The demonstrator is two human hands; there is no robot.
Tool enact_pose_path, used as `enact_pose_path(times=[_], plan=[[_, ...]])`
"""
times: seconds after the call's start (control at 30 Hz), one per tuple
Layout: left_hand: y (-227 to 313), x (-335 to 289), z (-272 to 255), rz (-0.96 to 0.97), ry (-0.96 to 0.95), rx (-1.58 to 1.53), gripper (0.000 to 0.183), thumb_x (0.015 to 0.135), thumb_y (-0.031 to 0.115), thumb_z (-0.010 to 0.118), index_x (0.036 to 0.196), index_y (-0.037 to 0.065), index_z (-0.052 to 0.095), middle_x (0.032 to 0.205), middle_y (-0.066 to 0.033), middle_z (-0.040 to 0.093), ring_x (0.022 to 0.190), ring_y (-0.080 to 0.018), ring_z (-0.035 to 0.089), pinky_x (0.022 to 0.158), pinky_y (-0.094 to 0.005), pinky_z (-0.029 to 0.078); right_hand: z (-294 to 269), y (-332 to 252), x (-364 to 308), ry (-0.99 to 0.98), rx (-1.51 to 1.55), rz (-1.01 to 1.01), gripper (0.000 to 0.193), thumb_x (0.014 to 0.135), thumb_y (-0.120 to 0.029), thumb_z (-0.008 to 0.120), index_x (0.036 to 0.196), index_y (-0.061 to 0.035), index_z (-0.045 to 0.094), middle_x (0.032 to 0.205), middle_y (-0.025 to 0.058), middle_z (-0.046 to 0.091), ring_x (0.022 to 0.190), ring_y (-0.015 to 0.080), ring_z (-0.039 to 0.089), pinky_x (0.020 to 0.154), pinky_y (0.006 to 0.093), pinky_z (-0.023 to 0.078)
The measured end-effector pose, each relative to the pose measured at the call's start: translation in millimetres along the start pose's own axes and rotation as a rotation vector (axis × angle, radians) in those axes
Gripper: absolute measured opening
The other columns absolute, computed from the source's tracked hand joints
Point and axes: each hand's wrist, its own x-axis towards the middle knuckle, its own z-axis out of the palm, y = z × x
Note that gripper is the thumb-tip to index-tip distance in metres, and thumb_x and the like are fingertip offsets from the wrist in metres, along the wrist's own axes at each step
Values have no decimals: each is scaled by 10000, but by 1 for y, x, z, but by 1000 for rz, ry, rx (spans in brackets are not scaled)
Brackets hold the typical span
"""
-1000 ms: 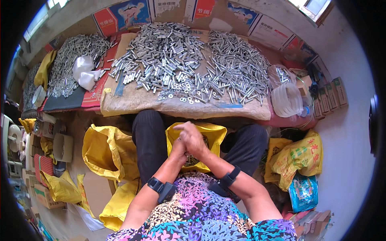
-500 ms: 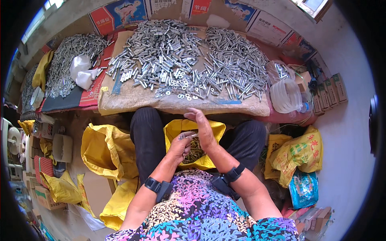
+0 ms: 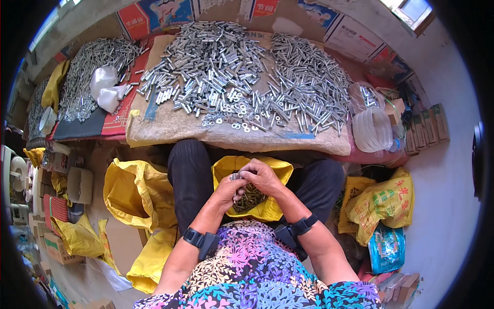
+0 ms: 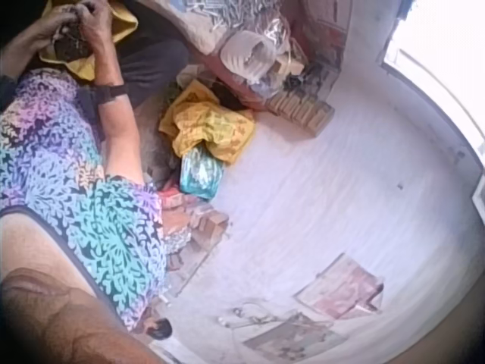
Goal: Sorting and grouping small metal bolts and washers from a large pile into a smaller container.
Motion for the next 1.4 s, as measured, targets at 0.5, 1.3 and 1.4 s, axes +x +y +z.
enact_pose_path(times=[0.5, 1.3, 1.4], plan=[[22, 7, -7, 107, 15, -532, 128, 918, 165, 518, 1031, 105, 513, 662, 13, 480, 458, -69, 403, 356, -189, 278, -30, -37, 73, 449, -639, -206, 125, 776, -150, 664, 872, -72, 653, 820, 123, 590, 774, 335, 588, 648, 414, 471], [30, -5, -1, 188, 3, -560, 84, 949, 203, 506, 937, 126, 537, 597, 72, 345, 436, -33, 331, 343, -173, 245, 16, -43, 41, 301, -321, -363, 75, 788, -14, 626, 860, -23, 611, 778, 113, 532, 706, 283, 560, 620, 341, 450], [32, -6, 0, 193, -24, -561, 90, 950, 206, 504, 945, 123, 540, 596, 70, 345, 438, -31, 333, 343, -174, 245, 19, -43, 41, 322, -222, -325, 84, 787, -6, 627, 867, -31, 622, 768, 101, 537, 689, 250, 564, 609, 321, 448]])
